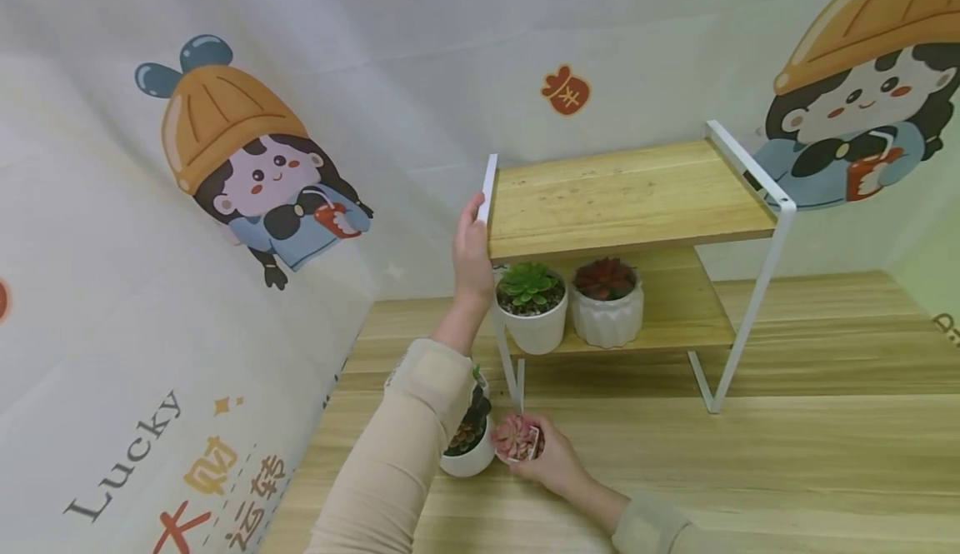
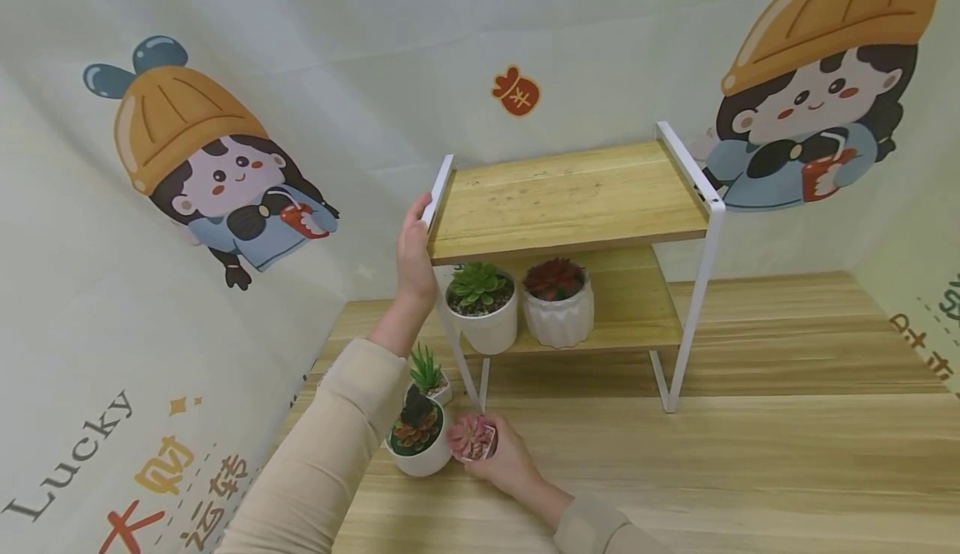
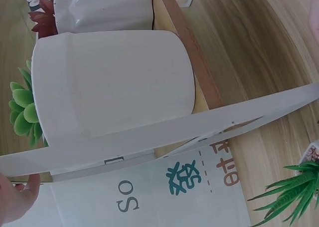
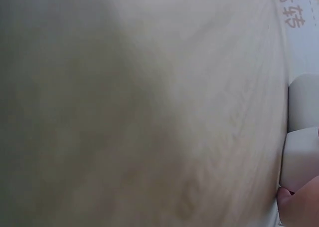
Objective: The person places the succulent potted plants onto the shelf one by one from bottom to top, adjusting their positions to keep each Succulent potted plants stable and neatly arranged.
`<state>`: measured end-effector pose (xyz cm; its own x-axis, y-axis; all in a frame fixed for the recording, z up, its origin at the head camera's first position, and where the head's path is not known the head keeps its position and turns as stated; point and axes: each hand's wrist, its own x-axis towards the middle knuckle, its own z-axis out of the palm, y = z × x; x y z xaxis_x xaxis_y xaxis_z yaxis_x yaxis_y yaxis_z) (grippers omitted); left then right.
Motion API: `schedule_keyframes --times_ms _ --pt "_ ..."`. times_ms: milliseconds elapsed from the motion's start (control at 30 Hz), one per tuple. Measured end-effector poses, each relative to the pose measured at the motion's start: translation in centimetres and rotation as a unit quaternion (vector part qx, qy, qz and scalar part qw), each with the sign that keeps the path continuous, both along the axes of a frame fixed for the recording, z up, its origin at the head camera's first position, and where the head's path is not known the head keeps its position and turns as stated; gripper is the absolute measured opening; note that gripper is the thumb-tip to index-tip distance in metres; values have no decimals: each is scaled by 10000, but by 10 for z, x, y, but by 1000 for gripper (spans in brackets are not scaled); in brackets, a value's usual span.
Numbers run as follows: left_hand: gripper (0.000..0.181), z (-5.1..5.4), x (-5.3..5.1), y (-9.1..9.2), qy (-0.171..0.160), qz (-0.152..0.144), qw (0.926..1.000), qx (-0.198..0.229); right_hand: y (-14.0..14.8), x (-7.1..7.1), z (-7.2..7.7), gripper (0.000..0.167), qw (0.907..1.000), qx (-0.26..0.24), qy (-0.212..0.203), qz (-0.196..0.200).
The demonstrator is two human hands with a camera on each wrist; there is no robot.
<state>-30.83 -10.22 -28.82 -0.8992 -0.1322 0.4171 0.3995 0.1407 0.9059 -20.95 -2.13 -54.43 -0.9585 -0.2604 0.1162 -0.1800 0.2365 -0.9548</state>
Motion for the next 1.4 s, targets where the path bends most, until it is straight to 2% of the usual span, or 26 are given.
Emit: schedule_keyframes --times_ms 167,300,433,800,1033,1167,1400 --pt "58 0 0 0 34 18 10000 -26 0 2 -5 65 9971 -742 -188 39" --pt "57 0 1 -1 56 40 10000 -26 0 4 -5 63 9941 -1061 -206 82" --pt "57 0 2 0 58 46 10000 -32 1 4 -5 63 9940 -1063 -230 103" --pt "59 -3 0 0 106 56 9999 -53 3 4 -2 64 9981 -621 -62 3" --pt "57 -2 1 -1 3 84 10000 -16 10 8 1 66 9912 -1111 -594 399" --pt "58 -2 0 0 6 58 10000 -9 21 12 4 67 9917 -942 -739 469" --pt "58 -2 -2 0 47 44 10000 -37 55 15 20 71 9893 -858 -968 669"
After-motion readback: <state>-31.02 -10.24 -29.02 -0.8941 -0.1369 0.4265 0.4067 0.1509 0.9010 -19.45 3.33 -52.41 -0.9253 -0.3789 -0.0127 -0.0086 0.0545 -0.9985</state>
